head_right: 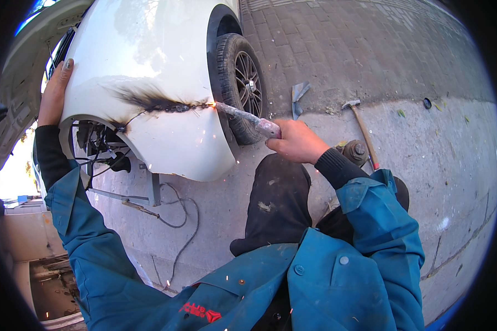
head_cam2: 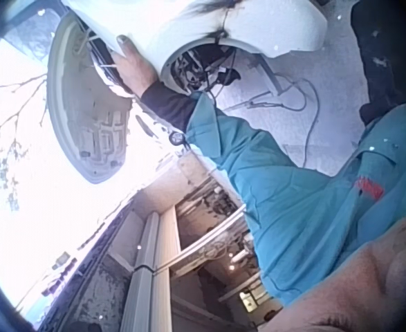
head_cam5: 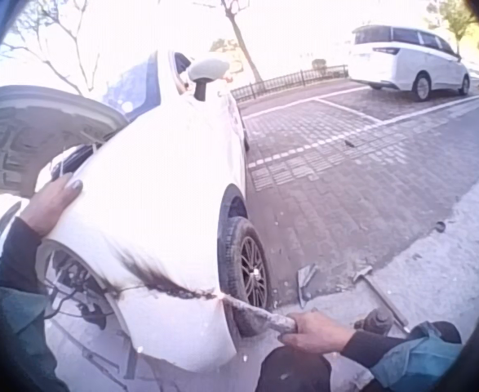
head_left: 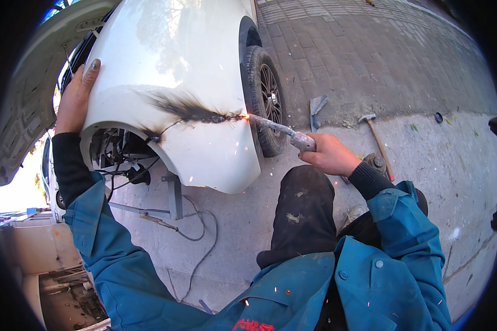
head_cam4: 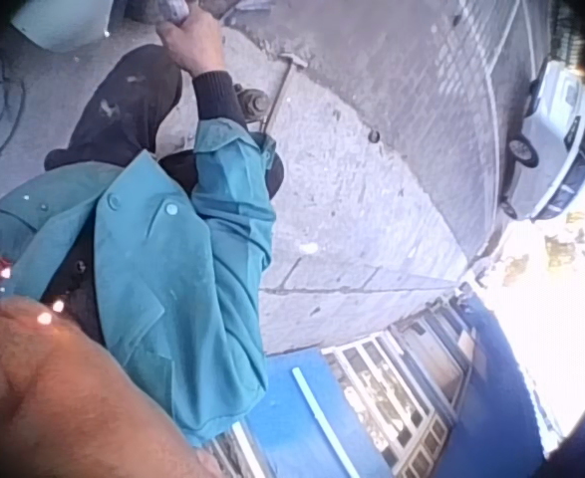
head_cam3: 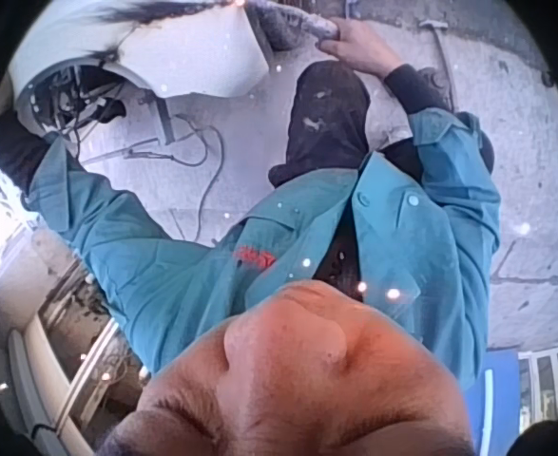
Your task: The person welds a damaged area on the front bumper of a white car, then uses a hammer to flatten the welded section. The person repeats welding and hammering to smooth the repair.
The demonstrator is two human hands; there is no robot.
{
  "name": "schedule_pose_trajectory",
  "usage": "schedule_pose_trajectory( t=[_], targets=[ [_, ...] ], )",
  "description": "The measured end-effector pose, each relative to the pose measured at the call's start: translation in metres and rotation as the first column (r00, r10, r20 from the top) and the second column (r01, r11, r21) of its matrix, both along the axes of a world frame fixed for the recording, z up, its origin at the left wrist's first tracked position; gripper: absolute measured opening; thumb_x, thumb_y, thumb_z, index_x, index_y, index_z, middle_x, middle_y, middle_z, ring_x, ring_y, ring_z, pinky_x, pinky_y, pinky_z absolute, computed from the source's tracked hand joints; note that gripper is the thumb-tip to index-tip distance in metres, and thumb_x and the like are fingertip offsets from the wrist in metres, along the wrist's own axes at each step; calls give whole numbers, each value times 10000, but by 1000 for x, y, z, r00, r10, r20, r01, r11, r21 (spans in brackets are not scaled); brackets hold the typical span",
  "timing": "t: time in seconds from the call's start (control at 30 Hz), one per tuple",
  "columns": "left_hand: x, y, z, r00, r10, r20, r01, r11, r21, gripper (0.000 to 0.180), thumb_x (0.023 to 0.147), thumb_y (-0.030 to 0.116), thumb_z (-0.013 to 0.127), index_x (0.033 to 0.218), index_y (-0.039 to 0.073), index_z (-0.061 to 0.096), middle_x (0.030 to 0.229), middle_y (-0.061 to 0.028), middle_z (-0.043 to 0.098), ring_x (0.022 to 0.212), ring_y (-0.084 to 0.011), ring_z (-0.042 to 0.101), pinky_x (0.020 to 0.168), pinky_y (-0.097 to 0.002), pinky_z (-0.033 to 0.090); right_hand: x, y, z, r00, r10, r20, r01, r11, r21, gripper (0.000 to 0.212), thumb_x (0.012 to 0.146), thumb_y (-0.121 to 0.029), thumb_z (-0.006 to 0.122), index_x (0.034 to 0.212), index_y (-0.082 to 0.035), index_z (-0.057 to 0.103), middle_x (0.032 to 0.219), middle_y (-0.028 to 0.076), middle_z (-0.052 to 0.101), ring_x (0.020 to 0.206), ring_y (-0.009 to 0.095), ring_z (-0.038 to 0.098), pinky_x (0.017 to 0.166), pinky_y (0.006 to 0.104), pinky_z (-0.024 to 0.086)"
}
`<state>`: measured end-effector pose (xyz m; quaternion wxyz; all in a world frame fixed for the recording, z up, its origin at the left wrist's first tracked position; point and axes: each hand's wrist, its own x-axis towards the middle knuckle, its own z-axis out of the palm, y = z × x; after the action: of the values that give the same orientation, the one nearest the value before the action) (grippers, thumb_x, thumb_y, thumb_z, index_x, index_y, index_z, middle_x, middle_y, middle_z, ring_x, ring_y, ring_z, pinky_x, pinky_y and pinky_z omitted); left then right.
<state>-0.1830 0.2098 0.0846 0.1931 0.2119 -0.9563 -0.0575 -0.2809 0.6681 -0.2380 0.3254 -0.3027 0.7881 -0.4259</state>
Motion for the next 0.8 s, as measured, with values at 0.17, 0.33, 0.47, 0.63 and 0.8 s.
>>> schedule_pose_trajectory(
  t=[0.17,0.33,0.47,0.63,0.8],
  targets=[
    [0,0,2,1000,4,28,-5,1000,11,906,1022,818,454,1391,17,657,1123,-182,739,997,-224,681,998,-330,476,0,1,-1,1000,0,0,0,1000,-6,350,940,-224,743,1194,14,708,948,216,758,870,311,737,824,432,560],
    [0,-2,2,999,-22,31,22,1000,13,905,1029,816,437,1378,11,656,1116,-187,739,994,-236,682,1000,-337,474,0,2,-2,1000,-22,17,23,998,-56,316,909,-231,719,1111,11,708,944,231,753,909,384,744,852,455,568],
    [0,-5,3,998,-40,52,41,999,-26,909,1033,814,427,1389,8,652,1134,-192,738,1010,-241,685,1007,-338,475,0,3,-2,1000,-27,5,28,998,-57,315,908,-232,716,1110,9,707,940,229,750,904,384,741,850,458,566],
    [0,-13,4,999,-16,47,19,997,-73,983,1023,829,422,1487,-19,599,1263,-244,720,1128,-286,695,1085,-357,462,-1,3,-1,1000,-29,-5,29,999,-35,310,905,-246,716,1080,9,705,921,226,747,894,388,738,840,464,564],
    [-2,-23,6,996,11,94,-7,999,-37,1136,980,875,429,1585,-86,467,1434,-322,636,1301,-348,655,1186,-373,409,-2,2,-2,1000,-28,-4,28,999,-29,303,902,-248,716,1059,10,708,911,225,747,880,390,739,832,467,565]
  ],
)
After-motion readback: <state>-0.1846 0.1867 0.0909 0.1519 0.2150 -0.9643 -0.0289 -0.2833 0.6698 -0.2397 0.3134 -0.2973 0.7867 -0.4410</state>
